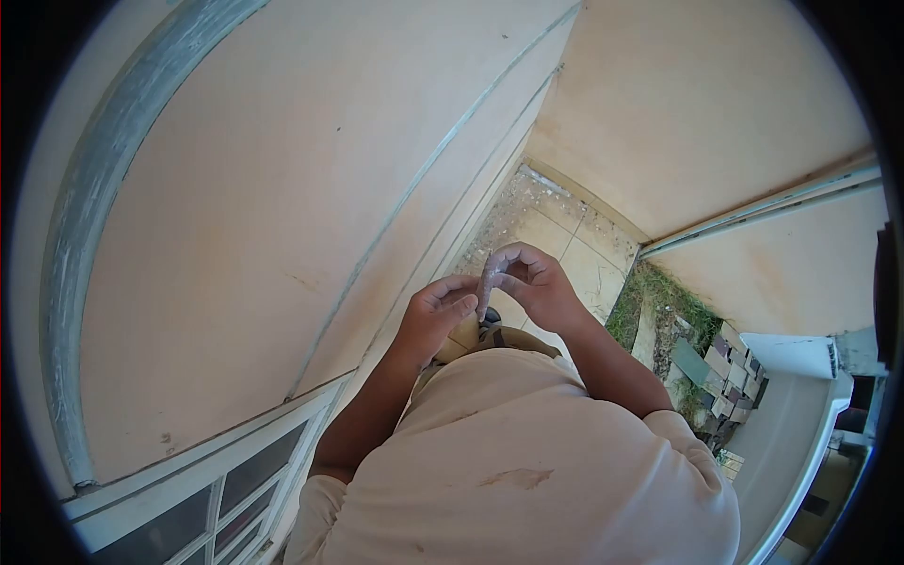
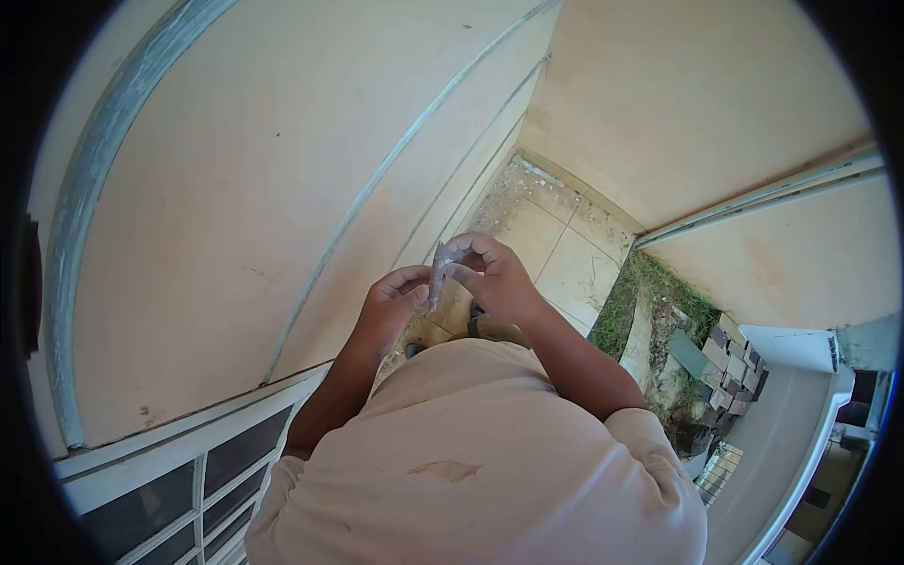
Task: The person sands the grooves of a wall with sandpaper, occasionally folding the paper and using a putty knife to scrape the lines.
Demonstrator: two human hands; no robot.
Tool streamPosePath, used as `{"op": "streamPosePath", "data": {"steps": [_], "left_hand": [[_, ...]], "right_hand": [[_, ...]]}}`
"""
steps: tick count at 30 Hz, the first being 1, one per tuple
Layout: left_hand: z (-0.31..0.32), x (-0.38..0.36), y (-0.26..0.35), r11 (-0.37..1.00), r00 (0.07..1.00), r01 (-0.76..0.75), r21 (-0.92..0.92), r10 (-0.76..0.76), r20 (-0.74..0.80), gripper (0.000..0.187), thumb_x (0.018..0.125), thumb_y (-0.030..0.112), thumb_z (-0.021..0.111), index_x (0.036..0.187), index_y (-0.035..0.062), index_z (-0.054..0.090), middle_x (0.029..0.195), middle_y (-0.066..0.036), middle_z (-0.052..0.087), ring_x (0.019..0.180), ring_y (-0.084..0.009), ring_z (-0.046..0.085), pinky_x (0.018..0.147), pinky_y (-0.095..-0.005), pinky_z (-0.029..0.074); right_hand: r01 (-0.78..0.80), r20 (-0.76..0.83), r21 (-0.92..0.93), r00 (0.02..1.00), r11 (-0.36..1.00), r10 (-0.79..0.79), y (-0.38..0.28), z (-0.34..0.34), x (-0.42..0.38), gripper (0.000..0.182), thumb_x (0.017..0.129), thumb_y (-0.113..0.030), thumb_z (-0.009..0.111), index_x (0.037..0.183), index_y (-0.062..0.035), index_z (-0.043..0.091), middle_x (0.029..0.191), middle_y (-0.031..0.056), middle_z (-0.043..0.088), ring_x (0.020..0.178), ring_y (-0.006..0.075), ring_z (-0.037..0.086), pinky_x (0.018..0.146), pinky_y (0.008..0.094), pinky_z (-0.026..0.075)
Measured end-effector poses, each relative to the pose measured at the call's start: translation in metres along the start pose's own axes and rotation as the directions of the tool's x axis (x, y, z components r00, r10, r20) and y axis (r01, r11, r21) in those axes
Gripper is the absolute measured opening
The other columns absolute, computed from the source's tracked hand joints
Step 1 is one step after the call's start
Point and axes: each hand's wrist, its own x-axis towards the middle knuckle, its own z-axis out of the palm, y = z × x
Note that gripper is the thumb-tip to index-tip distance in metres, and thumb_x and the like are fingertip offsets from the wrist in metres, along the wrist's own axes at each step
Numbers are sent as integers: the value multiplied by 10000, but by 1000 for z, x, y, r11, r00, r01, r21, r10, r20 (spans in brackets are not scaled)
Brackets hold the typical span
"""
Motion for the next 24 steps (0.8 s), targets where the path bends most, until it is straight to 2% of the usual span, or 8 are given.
{"op": "streamPosePath", "data": {"steps": [5,7,11,14,17,19,22,24], "left_hand": [[-13,-26,-10,997,980,-34,-62,21,-200,409,863,46,717,1246,-8,585,1127,-112,669,1066,-190,622,954,-347,488],[-16,-30,-20,984,962,-108,-141,68,-264,397,852,26,719,1226,-2,591,1106,-118,672,1030,-183,629,934,-338,495],[-17,-28,-31,984,910,-159,-78,116,-397,390,855,20,709,1225,11,586,1070,-106,671,972,-170,629,892,-315,503],[-12,-14,-26,970,850,-231,-71,166,-500,409,856,34,712,1242,24,579,1060,-88,668,959,-165,631,864,-305,510],[14,-1,-16,950,769,-299,-86,186,-612,427,852,34,715,1255,28,574,1074,-86,659,973,-166,632,886,-307,503],[27,20,-11,939,713,-333,-88,190,-675,426,850,19,710,1254,24,575,1089,-91,652,986,-169,630,920,-314,494],[65,55,-25,943,652,-334,-10,223,-725,442,816,101,769,1222,24,614,1055,-77,665,946,-159,645,846,-314,517],[82,71,-23,950,525,-208,232,309,-793,400,801,113,781,1167,26,646,1067,-75,669,927,-168,648,841,-333,518]], "right_hand": [[-128,108,-170,983,977,147,-10,27,9,321,911,89,574,1203,-45,565,1046,60,645,1012,157,636,907,318,506],[-177,215,-44,959,983,183,-9,33,13,369,906,96,563,1245,-50,557,1078,63,633,1026,165,627,905,316,505],[-189,406,-126,886,974,224,-3,26,37,383,901,91,564,1260,-43,552,1118,73,620,1046,164,615,894,315,507],[-181,541,-125,812,976,220,-7,15,70,385,889,71,599,1259,-28,556,1095,80,637,1013,160,628,870,318,517],[-152,582,-256,764,955,278,-11,-6,102,407,870,53,643,1261,-24,562,1057,86,657,968,160,643,848,318,523],[-168,619,-278,722,946,310,-12,-29,122,437,858,63,646,1275,-7,537,1193,108,610,1105,202,617,923,328,509],[-175,677,-305,652,936,342,-12,-58,145,438,854,83,643,1268,-9,534,1192,112,604,1115,205,610,939,344,521],[-142,725,-295,611,945,318,-15,-66,158,430,852,89,643,1257,-9,537,1183,111,604,1120,206,607,946,349,524]]}}
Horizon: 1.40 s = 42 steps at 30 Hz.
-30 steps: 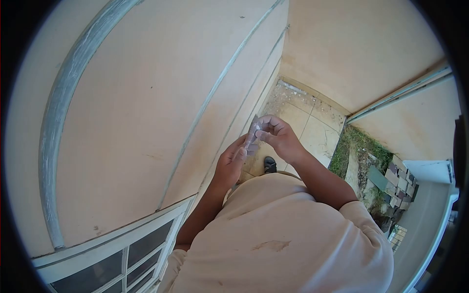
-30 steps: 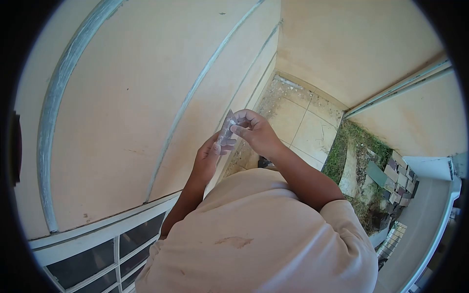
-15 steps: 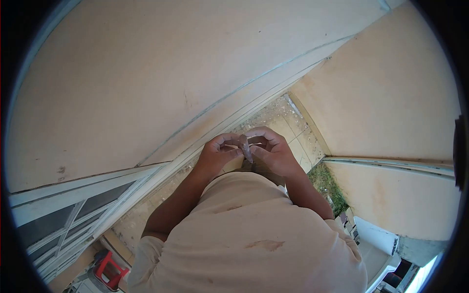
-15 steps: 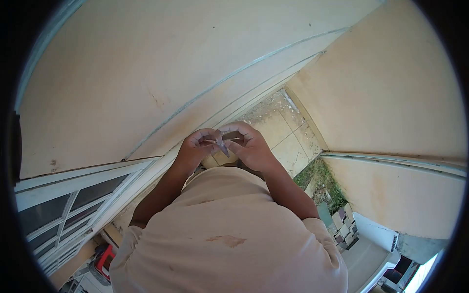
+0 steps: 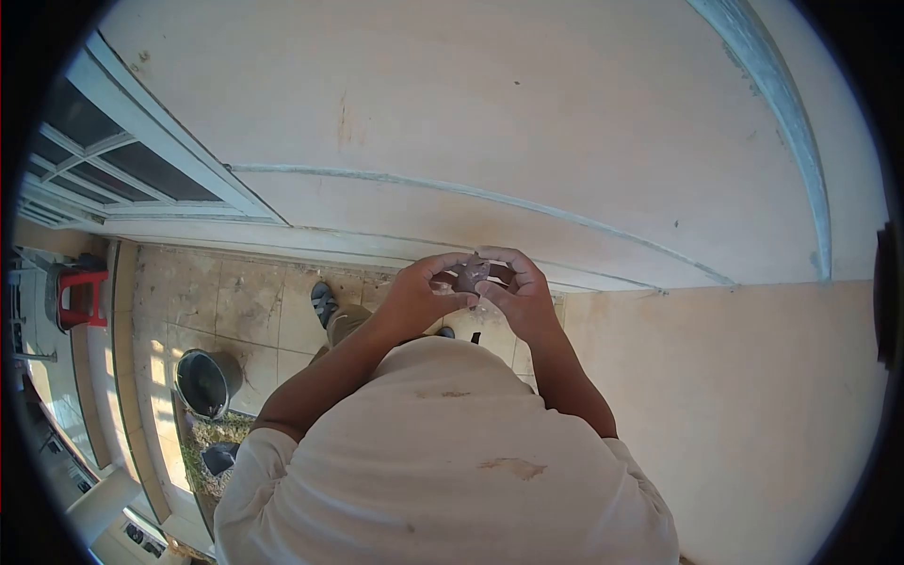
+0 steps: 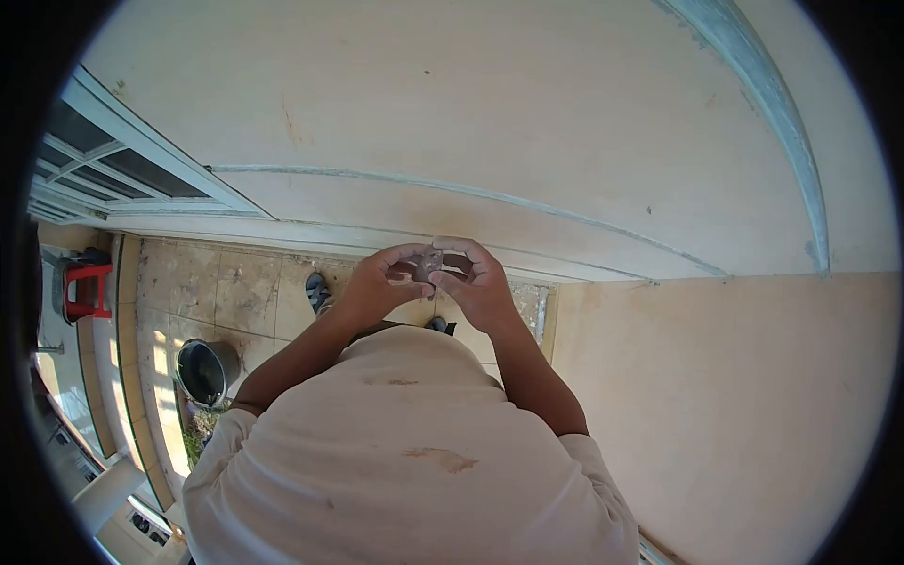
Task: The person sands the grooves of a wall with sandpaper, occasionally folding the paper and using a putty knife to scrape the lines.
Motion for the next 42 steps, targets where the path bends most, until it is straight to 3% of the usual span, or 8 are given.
{"op": "streamPosePath", "data": {"steps": [7,16,21,25,33,37,39,42], "left_hand": [[16,-15,3,963,920,-172,208,233,-317,314,789,134,792,1059,37,665,1017,-67,690,913,-162,645,825,-321,509],[25,20,-19,897,937,-228,-378,96,-335,251,852,98,757,1064,23,646,958,-35,693,909,-99,631,829,-277,500],[29,19,-14,862,734,-419,-285,137,-665,226,869,66,731,1076,30,648,964,-23,684,906,-86,618,835,-268,495],[21,31,-20,879,381,-475,34,240,-893,239,875,71,719,1092,15,638,917,-31,672,868,-79,613,755,-255,508],[48,72,25,894,203,-431,-123,-36,-979,298,868,148,718,1110,-14,653,873,-59,655,749,-103,618,688,-262,508],[45,96,8,907,105,-402,-126,-91,-990,279,873,157,714,1089,-15,671,881,-66,642,751,-114,619,701,-260,507],[39,106,-10,938,-267,144,314,342,-901,244,886,165,705,1045,-19,683,895,-73,631,747,-122,625,702,-258,508],[34,110,-18,935,-175,-167,314,286,-942,234,898,181,700,1027,-14,686,874,-72,655,711,-122,639,667,-254,513]], "right_hand": [[48,27,-163,999,985,-44,-1,-16,16,227,844,39,698,1021,3,560,1020,102,631,956,152,636,822,292,546],[208,34,-571,973,794,-230,-44,-30,35,190,807,-33,752,962,3,649,856,99,693,752,142,667,697,274,530],[781,396,-614,427,111,-813,-119,-97,31,237,829,-9,680,1059,-8,623,777,113,634,642,226,591,582,344,480],[699,392,-670,48,-249,-919,-162,-171,22,196,1013,-126,450,1121,-28,582,812,121,611,640,216,554,553,360,448],[786,625,-244,-321,-568,-712,-173,-207,50,196,943,-106,459,1056,11,568,770,104,619,616,221,570,597,360,435],[769,688,-282,-255,-574,-679,-179,-201,46,170,952,-186,493,1009,-48,575,777,52,597,635,184,572,590,334,414],[787,685,-236,-282,-570,-672,-180,-203,50,155,945,-173,502,993,-44,574,752,47,591,630,183,570,598,328,412],[794,638,-204,-336,-573,-693,-180,-201,51,121,934,-139,514,975,-42,573,726,46,587,619,180,570,591,324,408]]}}
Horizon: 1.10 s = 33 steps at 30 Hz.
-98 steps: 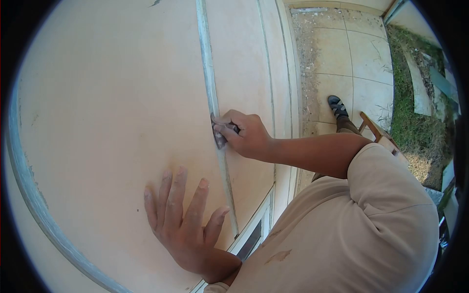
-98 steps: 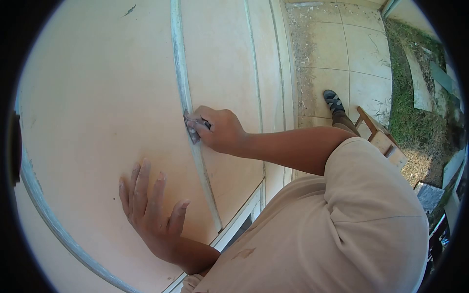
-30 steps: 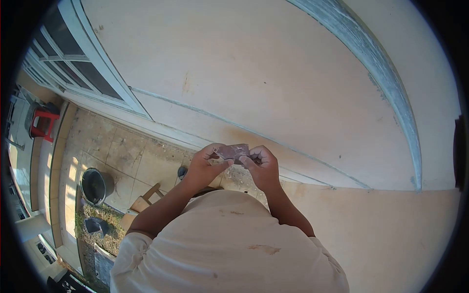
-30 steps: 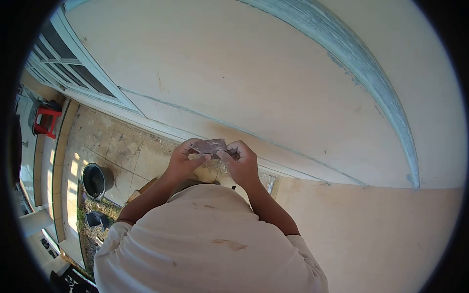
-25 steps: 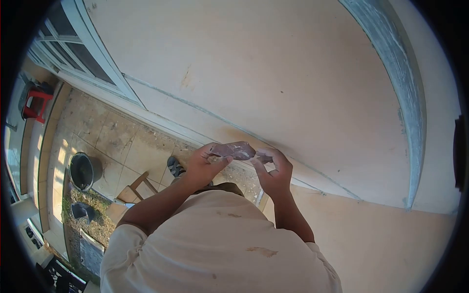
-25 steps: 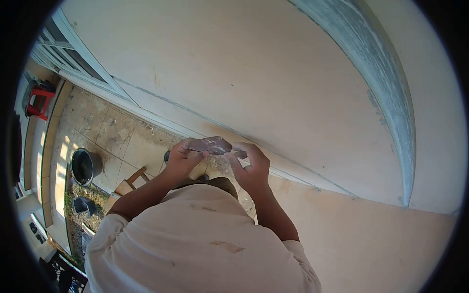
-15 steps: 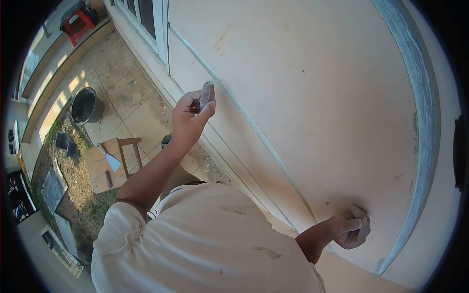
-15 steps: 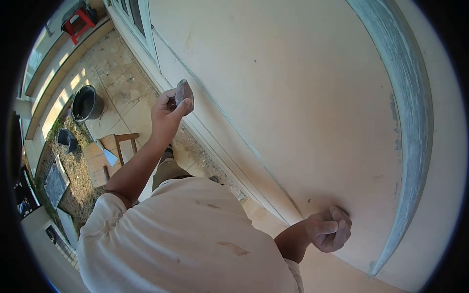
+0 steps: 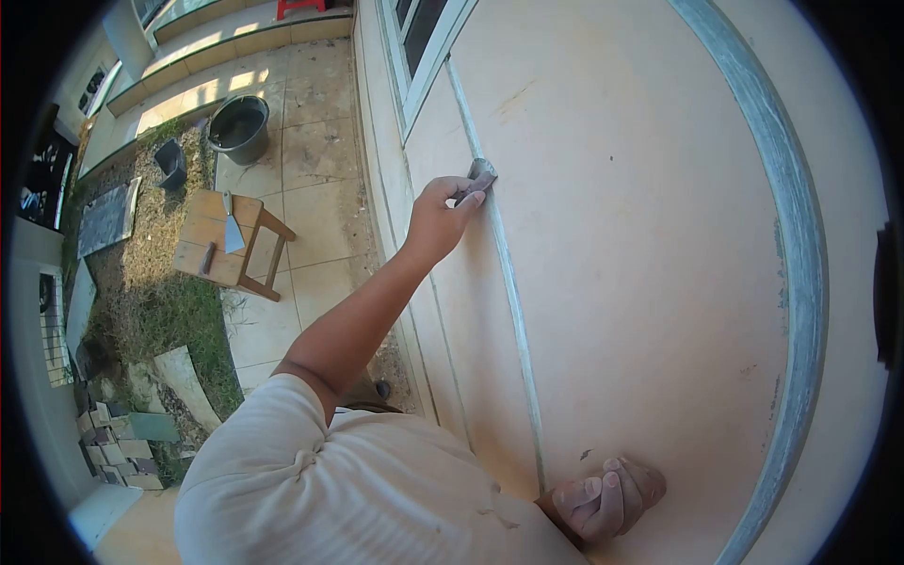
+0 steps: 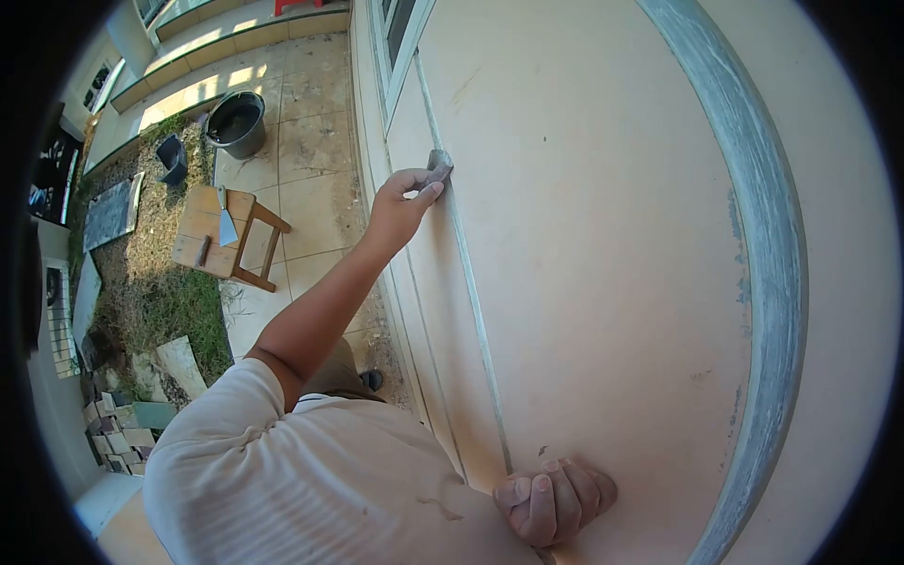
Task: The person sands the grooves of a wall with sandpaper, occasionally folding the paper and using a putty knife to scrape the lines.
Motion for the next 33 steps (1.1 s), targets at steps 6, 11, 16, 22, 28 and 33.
{"op": "streamPosePath", "data": {"steps": [6,11,16,22,28,33], "left_hand": [[-17,15,51,836,850,517,-185,-475,228,218,915,204,689,955,-10,682,763,-62,682,658,-118,650,598,-255,513],[-5,23,44,742,794,607,-287,-547,264,218,934,212,659,889,-1,669,739,-55,672,647,-112,629,597,-263,492],[8,-4,29,930,910,358,-81,-328,254,308,972,251,558,828,-19,600,789,-145,571,720,-270,570,675,-388,444],[-1,42,34,959,960,168,228,-212,184,331,1002,290,458,829,25,556,832,-145,561,805,-362,580,700,-454,452],[-8,19,40,942,937,-17,336,-103,334,277,992,240,454,807,59,551,809,-126,559,810,-334,585,691,-454,465],[3,39,26,950,978,-7,313,-59,201,257,964,225,496,785,47,544,770,-117,532,759,-324,554,671,-454,445]], "right_hand": [[-65,109,-215,990,974,90,-7,2,2,114,926,-126,527,969,-38,586,706,60,583,630,184,553,592,328,416],[-77,132,-284,984,956,119,-12,11,6,112,923,-120,533,966,-35,592,699,66,581,635,186,545,592,329,419],[-97,80,-311,988,945,128,11,4,1,112,922,-118,536,962,-33,597,696,69,580,639,188,540,591,330,421],[-136,77,-361,982,923,175,22,-30,-13,111,920,-115,540,958,-31,603,692,73,579,643,189,534,590,331,423],[-209,57,-447,964,870,261,6,-22,-8,110,918,-112,544,953,-29,608,688,77,579,647,191,527,589,332,425],[-201,84,-487,958,850,274,9,-47,1,110,917,-109,547,950,-27,613,685,81,578,651,192,522,588,332,426]]}}
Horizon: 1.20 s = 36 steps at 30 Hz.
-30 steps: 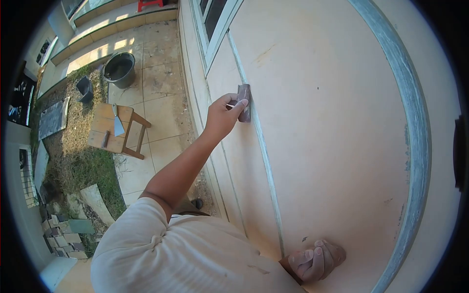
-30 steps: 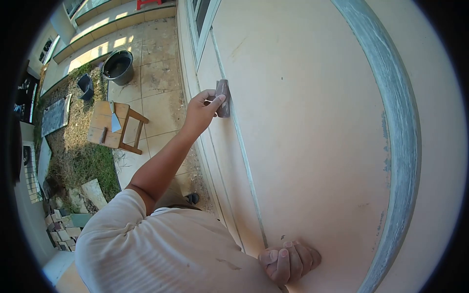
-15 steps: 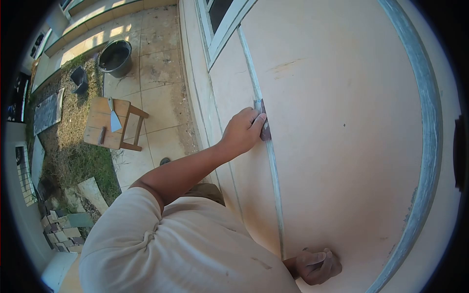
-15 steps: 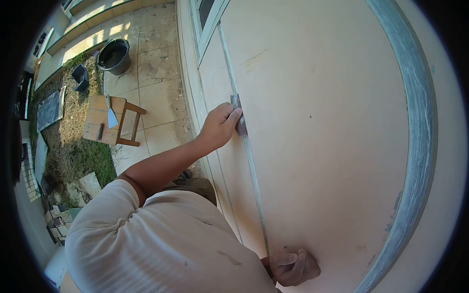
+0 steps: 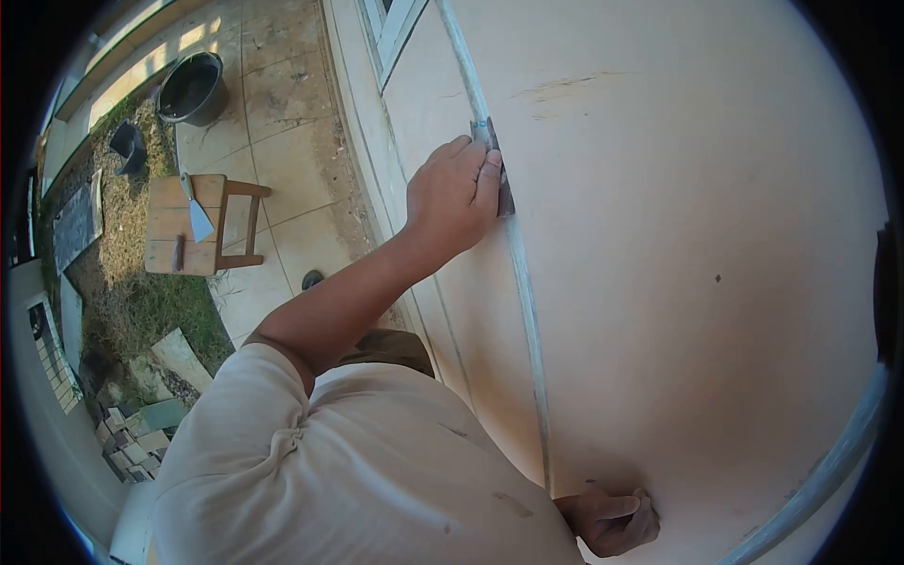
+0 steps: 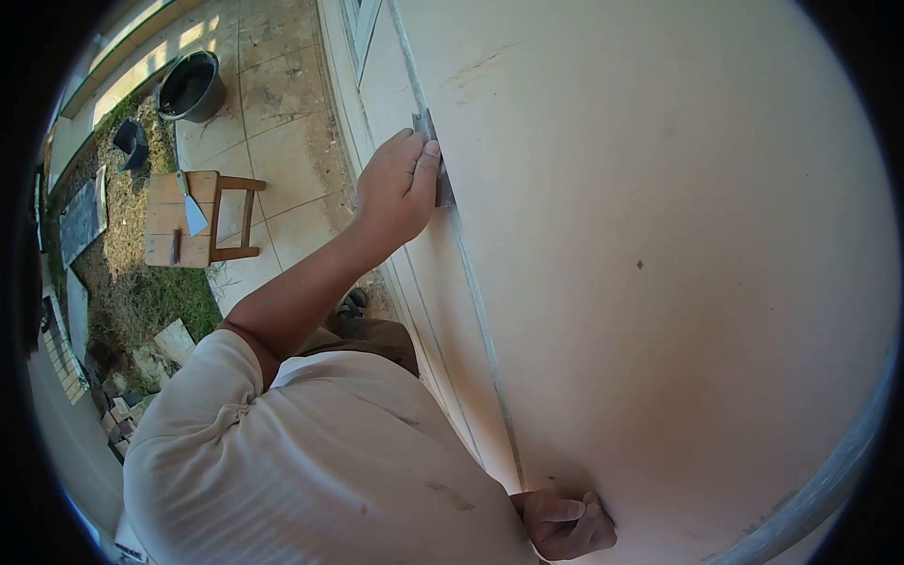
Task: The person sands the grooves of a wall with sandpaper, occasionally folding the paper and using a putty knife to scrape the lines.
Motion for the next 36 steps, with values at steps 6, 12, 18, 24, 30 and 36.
{"op": "streamPosePath", "data": {"steps": [6,12,18,24,30,36], "left_hand": [[-1,-9,-4,987,986,-151,53,154,-56,254,945,150,511,718,36,505,688,-130,482,682,-346,500,617,-461,380],[5,-16,2,996,996,-82,14,83,-15,256,940,230,490,741,81,551,734,-89,528,737,-296,522,686,-431,341],[5,11,-12,993,993,-102,59,105,-45,244,946,226,481,761,89,562,750,-85,538,739,-291,517,713,-430,338],[15,-6,-2,999,999,39,-21,-40,-34,284,971,241,434,800,63,574,822,-100,574,843,-288,543,767,-445,358],[-3,3,-2,996,997,-44,81,40,61,285,971,256,434,830,67,593,856,-88,596,873,-280,550,785,-458,352],[-23,40,-4,983,983,161,84,-167,76,296,980,267,427,886,67,624,912,-99,630,945,-286,580,851,-501,373]], "right_hand": [[-27,26,-42,999,999,28,-49,39,-4,110,915,-106,551,945,-25,618,682,85,577,655,194,516,587,333,428],[-44,-44,-7,998,999,44,-43,43,-5,110,906,-93,566,911,-16,645,667,98,571,678,201,491,583,330,434],[-5,-51,16,999,1000,6,-42,37,-3,81,895,-59,607,866,4,649,687,96,602,681,201,519,578,327,439],[12,-62,-14,998,1000,-13,-45,52,-2,68,896,-68,599,902,-19,645,692,57,597,676,191,509,597,313,418],[62,-13,-130,998,990,-65,-49,49,5,78,885,-98,583,925,-69,642,696,-4,576,660,185,485,628,298,376],[146,213,406,945,902,-249,-62,65,62,148,832,-190,646,875,-51,671,745,31,636,669,175,526,673,328,390]]}}
